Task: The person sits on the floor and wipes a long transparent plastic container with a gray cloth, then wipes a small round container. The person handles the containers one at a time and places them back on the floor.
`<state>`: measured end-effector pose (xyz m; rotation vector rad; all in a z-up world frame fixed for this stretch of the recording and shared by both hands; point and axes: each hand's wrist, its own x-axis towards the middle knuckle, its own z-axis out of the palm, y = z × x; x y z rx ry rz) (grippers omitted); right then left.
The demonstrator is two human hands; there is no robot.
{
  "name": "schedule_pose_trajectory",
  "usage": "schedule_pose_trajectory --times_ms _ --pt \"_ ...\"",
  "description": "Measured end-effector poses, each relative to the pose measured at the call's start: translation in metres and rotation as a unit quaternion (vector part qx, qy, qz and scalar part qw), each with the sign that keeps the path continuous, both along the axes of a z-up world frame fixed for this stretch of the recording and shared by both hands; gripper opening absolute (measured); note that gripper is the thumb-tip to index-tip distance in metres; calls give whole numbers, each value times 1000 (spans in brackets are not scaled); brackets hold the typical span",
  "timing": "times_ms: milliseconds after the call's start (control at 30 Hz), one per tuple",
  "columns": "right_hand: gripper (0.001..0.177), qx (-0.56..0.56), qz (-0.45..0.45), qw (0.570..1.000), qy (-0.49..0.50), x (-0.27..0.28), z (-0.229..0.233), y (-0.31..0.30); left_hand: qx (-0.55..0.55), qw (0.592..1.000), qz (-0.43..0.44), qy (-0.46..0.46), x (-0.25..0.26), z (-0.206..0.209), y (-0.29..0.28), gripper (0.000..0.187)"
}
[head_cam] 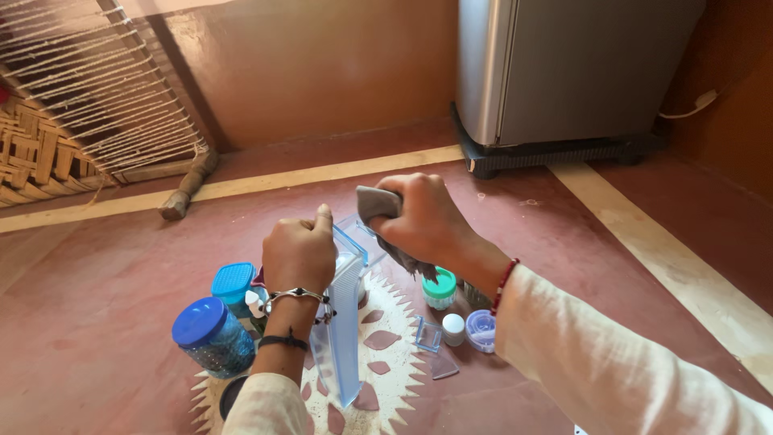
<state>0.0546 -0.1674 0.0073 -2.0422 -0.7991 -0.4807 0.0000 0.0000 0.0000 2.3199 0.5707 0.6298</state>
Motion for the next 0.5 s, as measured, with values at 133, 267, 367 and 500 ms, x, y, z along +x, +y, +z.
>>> schedule_pose_trajectory --times_ms 133,267,367,500 --pt "25 49 29 997 46 9 0 -9 23 1000 -9 -7 1 -4 -7 55" --pt "22 136 84 987 -9 13 0 -6 25 1000 -16 -3 5 -7 -9 54" --pt "27 103 141 984 45 10 -8 5 39 999 -21 -9 8 -11 -9 57" --pt "59 32 199 973 -110 -5 -30 12 51 998 5 -45 11 -16 4 50"
